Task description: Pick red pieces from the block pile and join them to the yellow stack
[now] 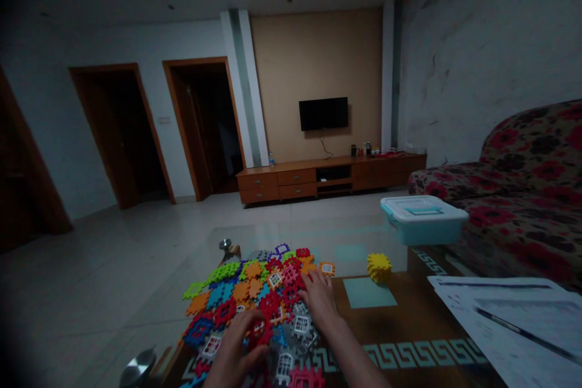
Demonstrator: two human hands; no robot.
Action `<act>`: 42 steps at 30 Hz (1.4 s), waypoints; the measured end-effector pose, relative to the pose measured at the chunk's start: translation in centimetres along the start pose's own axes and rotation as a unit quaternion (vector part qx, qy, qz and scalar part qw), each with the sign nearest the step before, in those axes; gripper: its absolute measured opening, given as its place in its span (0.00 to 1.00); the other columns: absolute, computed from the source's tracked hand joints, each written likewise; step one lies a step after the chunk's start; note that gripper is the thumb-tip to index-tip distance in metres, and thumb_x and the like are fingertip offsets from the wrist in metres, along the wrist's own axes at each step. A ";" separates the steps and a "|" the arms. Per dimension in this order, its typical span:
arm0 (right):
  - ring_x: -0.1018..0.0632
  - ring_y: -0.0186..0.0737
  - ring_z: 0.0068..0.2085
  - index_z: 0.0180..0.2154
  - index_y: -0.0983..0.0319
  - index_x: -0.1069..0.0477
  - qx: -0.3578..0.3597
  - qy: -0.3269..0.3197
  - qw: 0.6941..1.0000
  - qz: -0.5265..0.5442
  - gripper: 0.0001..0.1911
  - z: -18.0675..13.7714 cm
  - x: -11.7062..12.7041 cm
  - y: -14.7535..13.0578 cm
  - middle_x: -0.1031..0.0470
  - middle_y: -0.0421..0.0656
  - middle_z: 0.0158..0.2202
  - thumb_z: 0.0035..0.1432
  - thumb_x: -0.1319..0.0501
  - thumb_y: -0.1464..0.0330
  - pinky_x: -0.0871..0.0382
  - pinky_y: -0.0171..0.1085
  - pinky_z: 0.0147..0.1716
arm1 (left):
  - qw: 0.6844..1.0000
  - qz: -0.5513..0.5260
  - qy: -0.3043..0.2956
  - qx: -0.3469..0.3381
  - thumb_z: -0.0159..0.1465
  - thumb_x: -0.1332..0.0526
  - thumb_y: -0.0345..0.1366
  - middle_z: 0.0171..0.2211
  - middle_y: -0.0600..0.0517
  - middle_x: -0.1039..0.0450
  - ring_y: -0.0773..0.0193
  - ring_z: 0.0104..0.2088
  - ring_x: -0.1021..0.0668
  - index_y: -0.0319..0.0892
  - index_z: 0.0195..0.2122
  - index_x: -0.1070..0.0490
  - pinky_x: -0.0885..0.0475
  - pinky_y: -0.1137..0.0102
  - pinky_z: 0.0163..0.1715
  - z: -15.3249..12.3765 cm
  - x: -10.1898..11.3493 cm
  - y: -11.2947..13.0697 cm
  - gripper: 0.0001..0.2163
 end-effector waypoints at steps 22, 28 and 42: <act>0.28 0.48 0.49 0.39 0.63 0.27 0.018 -0.012 0.998 0.059 0.12 -0.7 0.9 0.8 0.27 0.49 0.47 0.50 0.33 0.69 0.38 0.40 0.48 | 0.980 0.053 -0.186 -0.049 0.49 0.30 0.37 0.56 0.50 0.32 0.55 0.55 0.32 0.48 0.50 0.31 0.41 0.65 0.54 -0.4 -7.9 2.2 0.26; 0.29 0.49 0.50 0.39 0.64 0.27 0.050 -0.008 0.996 0.068 0.13 -0.8 0.9 1.0 0.27 0.50 0.47 0.51 0.32 0.66 0.38 0.41 0.49 | 0.973 0.068 -0.211 -0.058 0.53 0.30 0.38 0.56 0.51 0.30 0.54 0.56 0.32 0.49 0.51 0.31 0.42 0.63 0.55 -0.4 -9.3 2.4 0.23; 0.23 0.47 0.45 0.37 0.63 0.27 0.037 0.034 0.995 0.089 0.12 -1.1 1.5 1.5 0.21 0.52 0.41 0.57 0.47 0.79 0.36 0.38 0.44 | 0.961 0.120 -0.246 -0.047 0.65 0.44 0.32 0.61 0.49 0.34 0.54 0.61 0.34 0.48 0.54 0.34 0.43 0.59 0.58 -0.7 -9.8 3.9 0.16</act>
Point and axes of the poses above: each hand's wrist, its own z-axis towards the middle knuckle, its own x-axis out of the back of the hand, y = z × x, the point moved 3 cm from there along z, towards the middle knuckle
